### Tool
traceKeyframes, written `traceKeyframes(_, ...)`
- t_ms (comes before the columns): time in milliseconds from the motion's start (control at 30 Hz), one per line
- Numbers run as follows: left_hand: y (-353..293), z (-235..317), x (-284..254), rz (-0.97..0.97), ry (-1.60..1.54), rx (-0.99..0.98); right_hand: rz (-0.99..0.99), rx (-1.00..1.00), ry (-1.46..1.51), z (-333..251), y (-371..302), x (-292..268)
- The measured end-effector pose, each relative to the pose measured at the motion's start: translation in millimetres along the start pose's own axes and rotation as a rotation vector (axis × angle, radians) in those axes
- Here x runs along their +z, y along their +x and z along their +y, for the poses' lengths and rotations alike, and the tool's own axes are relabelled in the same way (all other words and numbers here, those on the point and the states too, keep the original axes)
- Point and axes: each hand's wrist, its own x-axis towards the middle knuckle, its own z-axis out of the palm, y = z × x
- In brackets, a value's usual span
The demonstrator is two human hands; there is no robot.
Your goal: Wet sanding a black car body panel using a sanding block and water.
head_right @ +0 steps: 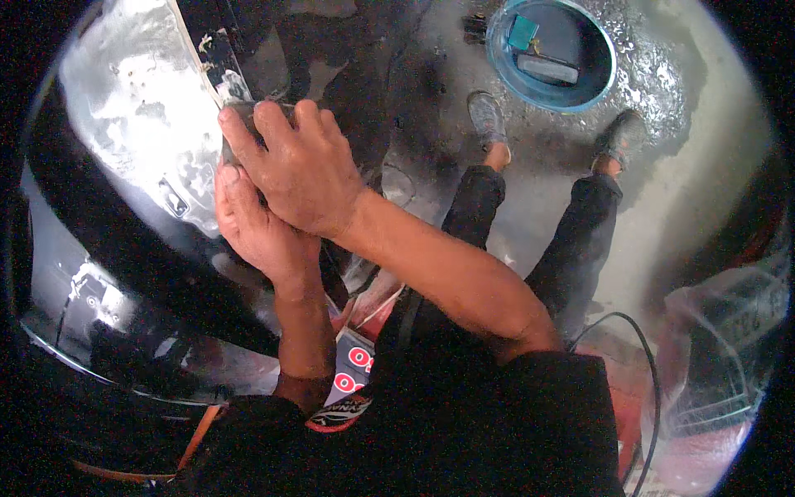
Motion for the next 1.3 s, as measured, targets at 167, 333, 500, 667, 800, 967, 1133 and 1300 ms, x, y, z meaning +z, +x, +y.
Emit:
traceKeyframes(167, 13, 3, 3, -0.084, -0.028, 0.013, 0.035, -0.011, 0.005, 7, 24, 1)
traceKeyframes(333, 8, -3, -1, -0.106, -0.026, 0.089, 0.013, 0.025, -0.012, 4, 21, 3)
traceKeyframes(500, 5, 5, -5, -0.044, 0.041, 0.030, -0.017, 0.007, 0.004, 5, 31, -5)
traceKeyframes(667, 13, 11, 5, -0.043, 0.109, 0.073, -0.066, 0.055, -0.077, -1, 26, -6)
traceKeyframes(800, 11, 11, 5, -0.039, -0.052, 0.006, 0.038, -0.003, 0.024, 6, 28, 1)
traceKeyframes(967, 15, 8, 5, -0.067, -0.083, 0.001, -0.032, 0.048, -0.061, -7, 23, -7)
traceKeyframes(1133, 22, -6, 8, -0.035, 0.031, 0.140, -0.005, 0.032, -0.070, -4, 16, -1)
traceKeyframes(1300, 13, 3, -2, -0.065, 0.077, 0.072, -0.018, 0.030, -0.040, -10, 14, -11)
